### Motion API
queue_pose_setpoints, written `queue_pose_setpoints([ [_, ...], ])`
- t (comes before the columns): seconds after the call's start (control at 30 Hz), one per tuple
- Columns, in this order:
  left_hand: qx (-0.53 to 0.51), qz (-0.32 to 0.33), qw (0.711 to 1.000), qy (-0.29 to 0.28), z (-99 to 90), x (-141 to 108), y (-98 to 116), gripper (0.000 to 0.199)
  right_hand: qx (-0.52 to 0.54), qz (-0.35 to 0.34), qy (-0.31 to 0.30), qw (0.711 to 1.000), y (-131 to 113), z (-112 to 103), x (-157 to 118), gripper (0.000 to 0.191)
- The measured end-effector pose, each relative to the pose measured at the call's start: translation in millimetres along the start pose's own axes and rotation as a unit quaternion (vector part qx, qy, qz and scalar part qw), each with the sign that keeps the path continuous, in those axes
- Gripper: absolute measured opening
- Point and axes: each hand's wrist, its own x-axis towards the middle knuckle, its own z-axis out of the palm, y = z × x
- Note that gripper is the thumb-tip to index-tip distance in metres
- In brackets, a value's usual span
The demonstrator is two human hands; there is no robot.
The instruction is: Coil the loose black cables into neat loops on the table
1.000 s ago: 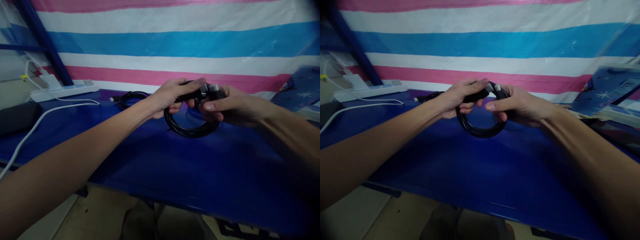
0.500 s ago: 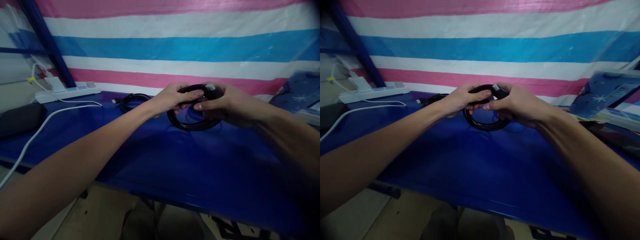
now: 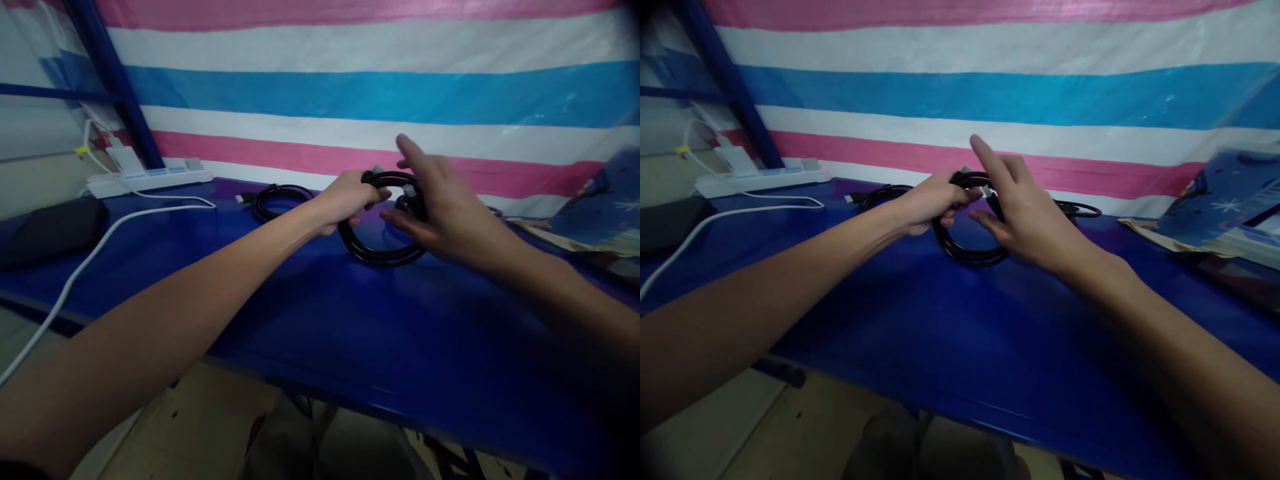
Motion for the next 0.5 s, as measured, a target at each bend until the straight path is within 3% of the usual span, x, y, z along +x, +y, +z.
queue_pose_setpoints([
  [0.1,-0.046,-0.049,0.996,-0.061,2.8,-3.6,4.9,0.010,-0.053,0.023,-0.027,0.998,0.5,3.7,-2.2,0.067],
  [0.23,-0.067,-0.042,0.990,-0.115,5.1,-7.6,10.0,0.023,-0.007,0.140,-0.021,0.990,-2.0,3.0,-4.5,0.090],
  [0.37,0.008,0.038,0.998,-0.056,8.1,-10.5,12.1,0.032,0.093,0.214,0.018,0.972,-9.9,-1.3,-3.3,0.086],
  [0.5,-0.014,0.080,0.996,-0.022,8.2,-13.8,15.8,0.029,0.264,0.288,0.032,0.920,-18.1,-3.4,0.6,0.079],
])
